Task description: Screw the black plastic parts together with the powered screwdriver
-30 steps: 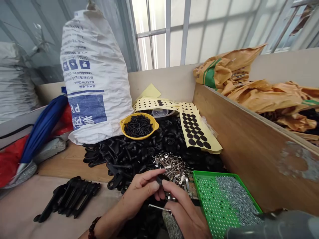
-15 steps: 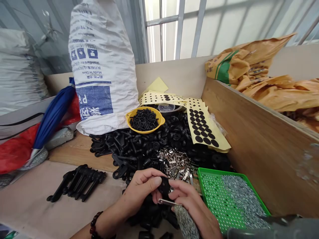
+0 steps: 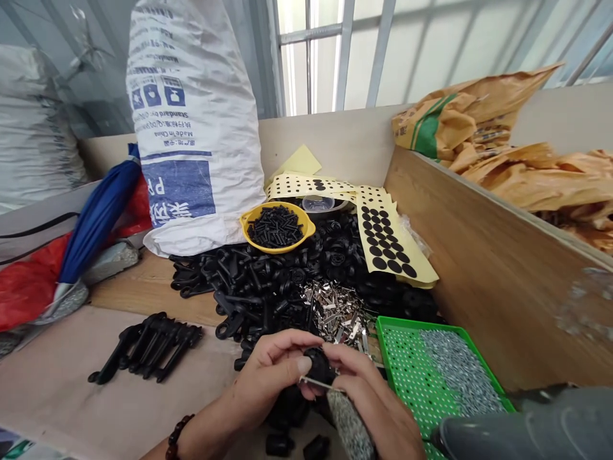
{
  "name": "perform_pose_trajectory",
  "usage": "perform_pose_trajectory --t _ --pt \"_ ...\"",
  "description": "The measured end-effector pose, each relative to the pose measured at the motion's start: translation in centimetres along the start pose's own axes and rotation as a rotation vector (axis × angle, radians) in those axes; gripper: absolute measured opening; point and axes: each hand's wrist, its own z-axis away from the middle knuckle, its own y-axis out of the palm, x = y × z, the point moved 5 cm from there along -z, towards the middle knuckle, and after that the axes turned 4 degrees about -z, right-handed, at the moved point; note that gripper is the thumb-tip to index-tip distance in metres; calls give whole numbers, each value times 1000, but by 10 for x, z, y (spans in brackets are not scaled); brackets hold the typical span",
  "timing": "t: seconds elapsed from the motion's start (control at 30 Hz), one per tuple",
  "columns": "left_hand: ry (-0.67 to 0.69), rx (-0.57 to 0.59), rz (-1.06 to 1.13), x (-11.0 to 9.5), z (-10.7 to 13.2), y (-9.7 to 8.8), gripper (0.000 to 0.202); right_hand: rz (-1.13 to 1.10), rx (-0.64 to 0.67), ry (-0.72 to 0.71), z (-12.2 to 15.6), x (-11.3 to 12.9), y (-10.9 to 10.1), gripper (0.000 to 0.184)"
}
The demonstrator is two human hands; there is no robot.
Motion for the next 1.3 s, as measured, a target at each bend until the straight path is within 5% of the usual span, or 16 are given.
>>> perform_pose_trajectory --t 0.17,0.37,0.67,0.83,1.0,1.13,1.3 --pt "-85 3 80 -2 5 2 35 227 25 -211 -1 -10 -8 26" --pt "-107 102 186 2 7 0 43 330 -6 -202 2 -12 -8 26" --pt "-118 74 166 7 5 -5 49 408 -14 -281 -3 2 -8 23" --pt "-181 51 157 10 9 -4 53 567 34 -451 0 3 -9 25" --pt "-246 37 54 11 10 -3 52 696 77 -584 -7 15 -3 35" --pt "-271 13 -89 10 11 0 49 664 111 -532 -13 16 7 28" --pt "-119 -88 -434 4 15 -3 38 654 132 -499 -12 11 12 25"
